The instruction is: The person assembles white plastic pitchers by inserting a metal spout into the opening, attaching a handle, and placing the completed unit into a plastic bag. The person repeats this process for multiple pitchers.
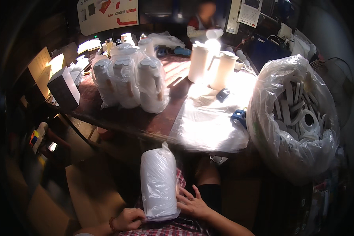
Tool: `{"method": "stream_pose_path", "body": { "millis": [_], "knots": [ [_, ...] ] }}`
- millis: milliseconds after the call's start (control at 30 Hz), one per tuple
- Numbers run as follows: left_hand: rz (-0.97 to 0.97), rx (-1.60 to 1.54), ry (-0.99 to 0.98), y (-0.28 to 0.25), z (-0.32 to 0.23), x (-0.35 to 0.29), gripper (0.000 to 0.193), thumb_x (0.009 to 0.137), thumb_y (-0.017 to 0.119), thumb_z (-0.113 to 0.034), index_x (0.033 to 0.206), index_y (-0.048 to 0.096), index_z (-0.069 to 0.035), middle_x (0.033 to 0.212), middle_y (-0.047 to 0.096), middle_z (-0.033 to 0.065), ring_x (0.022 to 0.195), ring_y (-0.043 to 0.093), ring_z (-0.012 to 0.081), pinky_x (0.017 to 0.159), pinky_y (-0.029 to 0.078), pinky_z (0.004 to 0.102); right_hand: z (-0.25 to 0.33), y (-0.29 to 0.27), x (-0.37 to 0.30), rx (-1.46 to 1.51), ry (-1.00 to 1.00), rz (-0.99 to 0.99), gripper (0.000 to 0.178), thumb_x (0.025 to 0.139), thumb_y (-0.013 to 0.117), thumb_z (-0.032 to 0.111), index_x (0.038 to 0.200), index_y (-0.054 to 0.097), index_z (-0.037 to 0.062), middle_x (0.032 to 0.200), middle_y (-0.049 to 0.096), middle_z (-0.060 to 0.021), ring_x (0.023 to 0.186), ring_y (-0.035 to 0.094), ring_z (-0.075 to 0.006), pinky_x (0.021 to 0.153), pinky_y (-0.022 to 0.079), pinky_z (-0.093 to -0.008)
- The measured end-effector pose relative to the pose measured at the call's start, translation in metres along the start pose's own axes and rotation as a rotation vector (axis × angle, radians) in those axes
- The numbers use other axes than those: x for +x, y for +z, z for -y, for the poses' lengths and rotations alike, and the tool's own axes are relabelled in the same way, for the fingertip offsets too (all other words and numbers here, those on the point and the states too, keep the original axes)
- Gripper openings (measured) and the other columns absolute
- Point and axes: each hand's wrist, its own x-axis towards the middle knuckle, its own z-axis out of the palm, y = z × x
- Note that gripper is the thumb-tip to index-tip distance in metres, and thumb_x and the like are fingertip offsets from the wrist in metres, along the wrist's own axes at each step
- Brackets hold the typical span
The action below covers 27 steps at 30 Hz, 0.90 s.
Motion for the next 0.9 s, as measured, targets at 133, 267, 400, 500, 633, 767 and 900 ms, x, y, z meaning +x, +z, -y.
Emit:
{"method": "stream_pose_path", "body": {
  "millis": [133, 267, 400, 500, 633, 767, 900],
  "knots": [
    [-0.174, 0.009, 0.298, -0.032, -0.029, 0.038, 0.032, 0.068, 0.057, 0.014, 0.094, 0.054, -0.003, 0.076, 0.064, 0.0114, 0.061, 0.061, 0.0205, 0.053, 0.048, 0.0286, -0.007, 0.014, 0.028, 0.114, -0.295, 0.023, 0.037, 0.081, 0.059, 0.019, 0.116, 0.053, 0.0076, 0.134, 0.050, -0.0085, 0.134, 0.036, -0.0255, 0.112, 0.007, -0.0605],
    [-0.384, 0.274, 0.482, -0.076, -0.073, 0.078, 0.027, 0.074, 0.056, 0.013, 0.093, 0.048, -0.006, 0.072, 0.063, 0.0113, 0.054, 0.055, 0.0172, 0.050, 0.045, 0.0278, 0.009, 0.005, 0.069, 0.520, -0.180, -0.316, 0.031, 0.079, 0.066, 0.016, 0.108, 0.061, 0.0056, 0.114, 0.063, -0.0116, 0.117, 0.055, -0.0280, 0.104, 0.034, -0.0491],
    [-0.702, 0.089, 0.436, -0.115, -0.063, 0.101, 0.030, 0.078, 0.056, 0.006, 0.103, 0.045, -0.005, 0.092, 0.059, 0.0142, 0.075, 0.058, 0.0179, 0.067, 0.049, 0.0305, 0.028, -0.056, 0.133, 0.788, -0.384, -0.631, 0.031, 0.081, 0.071, 0.012, 0.110, 0.064, 0.0031, 0.117, 0.061, -0.0159, 0.114, 0.055, -0.0384, 0.098, 0.042, -0.0484],
    [-1.048, -0.016, 0.467, -0.140, -0.050, 0.112, 0.045, 0.085, 0.061, -0.019, 0.122, 0.039, -0.004, 0.128, 0.042, 0.0187, 0.113, 0.046, 0.0248, 0.098, 0.038, 0.0424, 0.022, -0.103, 0.193, 0.971, -0.279, -0.632, 0.025, 0.086, 0.068, 0.011, 0.109, 0.063, 0.0010, 0.105, 0.065, -0.0134, 0.097, 0.062, -0.0270, 0.087, 0.047, -0.0365],
    [-1.112, 0.298, 0.177, -0.144, 0.033, 0.141, 0.084, 0.079, 0.070, -0.042, 0.140, 0.027, -0.003, 0.139, 0.035, 0.0203, 0.125, 0.041, 0.0320, 0.104, 0.035, 0.0442, -0.008, -0.135, 0.280, 1.176, -0.149, -0.697, 0.020, 0.091, 0.065, 0.013, 0.106, 0.064, -0.0002, 0.090, 0.065, -0.0023, 0.084, 0.058, -0.0083, 0.075, 0.048, -0.0246],
    [-0.981, 0.956, -0.243, -0.155, 0.090, 0.152, 0.084, 0.084, 0.061, -0.053, 0.142, 0.028, -0.002, 0.138, 0.039, 0.0215, 0.125, 0.043, 0.0355, 0.102, 0.036, 0.0480, -0.016, -0.114, 0.372, 1.123, -0.184, -0.775, 0.022, 0.092, 0.065, 0.016, 0.107, 0.065, 0.0001, 0.092, 0.067, -0.0025, 0.088, 0.058, -0.0082, 0.078, 0.048, -0.0248],
    [-0.953, 0.970, -0.092, -0.188, 0.183, 0.203, 0.092, 0.074, 0.076, -0.043, 0.141, 0.029, -0.001, 0.137, 0.038, 0.0243, 0.128, 0.037, 0.0409, 0.109, 0.029, 0.0493, -0.042, -0.115, 0.417, 1.143, -0.081, -0.742, 0.027, 0.092, 0.065, 0.021, 0.109, 0.065, 0.0001, 0.098, 0.069, -0.0033, 0.092, 0.059, -0.0096, 0.083, 0.048, -0.0271]
  ]
}}
